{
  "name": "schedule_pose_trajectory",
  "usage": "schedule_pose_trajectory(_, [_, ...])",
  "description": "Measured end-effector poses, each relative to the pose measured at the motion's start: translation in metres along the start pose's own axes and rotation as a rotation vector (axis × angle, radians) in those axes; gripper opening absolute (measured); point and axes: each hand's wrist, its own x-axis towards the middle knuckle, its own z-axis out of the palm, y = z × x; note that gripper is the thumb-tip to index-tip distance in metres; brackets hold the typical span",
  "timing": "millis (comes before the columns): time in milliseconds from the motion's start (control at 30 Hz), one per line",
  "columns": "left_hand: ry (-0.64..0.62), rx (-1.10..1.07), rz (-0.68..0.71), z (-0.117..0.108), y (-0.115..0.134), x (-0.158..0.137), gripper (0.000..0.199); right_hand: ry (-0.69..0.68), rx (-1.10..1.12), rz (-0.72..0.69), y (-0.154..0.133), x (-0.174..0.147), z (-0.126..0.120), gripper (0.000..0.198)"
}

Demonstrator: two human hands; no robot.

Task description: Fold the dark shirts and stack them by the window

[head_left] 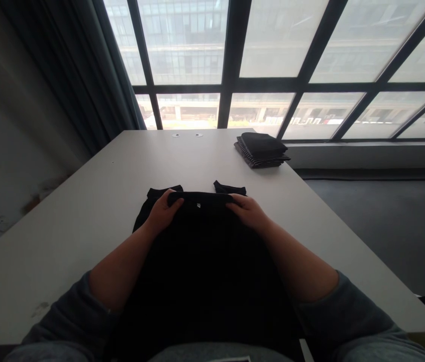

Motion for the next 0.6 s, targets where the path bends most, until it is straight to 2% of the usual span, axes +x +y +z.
schedule_pose_trajectory(233, [-0.061,0.023,-0.028,-0.009,0.009,0.002,0.043,0.089,-0.148,0.022,-0.010,0.002,0.004,0.030])
schedule_pose_trajectory(300, [-0.195,0.028,-0.031,-0.018,0.011,0.003,0.053,0.047,-0.221,0.027,-0.017,-0.001,0.000,0.027])
schedule_pose_trajectory(367, [-0.412,0.060,-0.027,-0.030,0.014,0.007,0.064,-0.054,-0.315,0.021,-0.023,-0.004,-0.004,0.024])
schedule_pose_trajectory(433, [-0.569,0.133,-0.028,-0.044,0.018,0.013,0.062,-0.177,-0.412,-0.002,-0.029,-0.006,-0.008,0.024])
schedule_pose_trajectory(500, [-0.600,0.232,-0.033,-0.056,0.025,0.024,0.052,-0.257,-0.492,-0.027,-0.035,-0.002,-0.013,0.024])
schedule_pose_trajectory(600, [-0.536,0.367,-0.050,-0.069,0.038,0.053,0.047,-0.214,-0.580,-0.060,-0.041,0.023,-0.022,0.023])
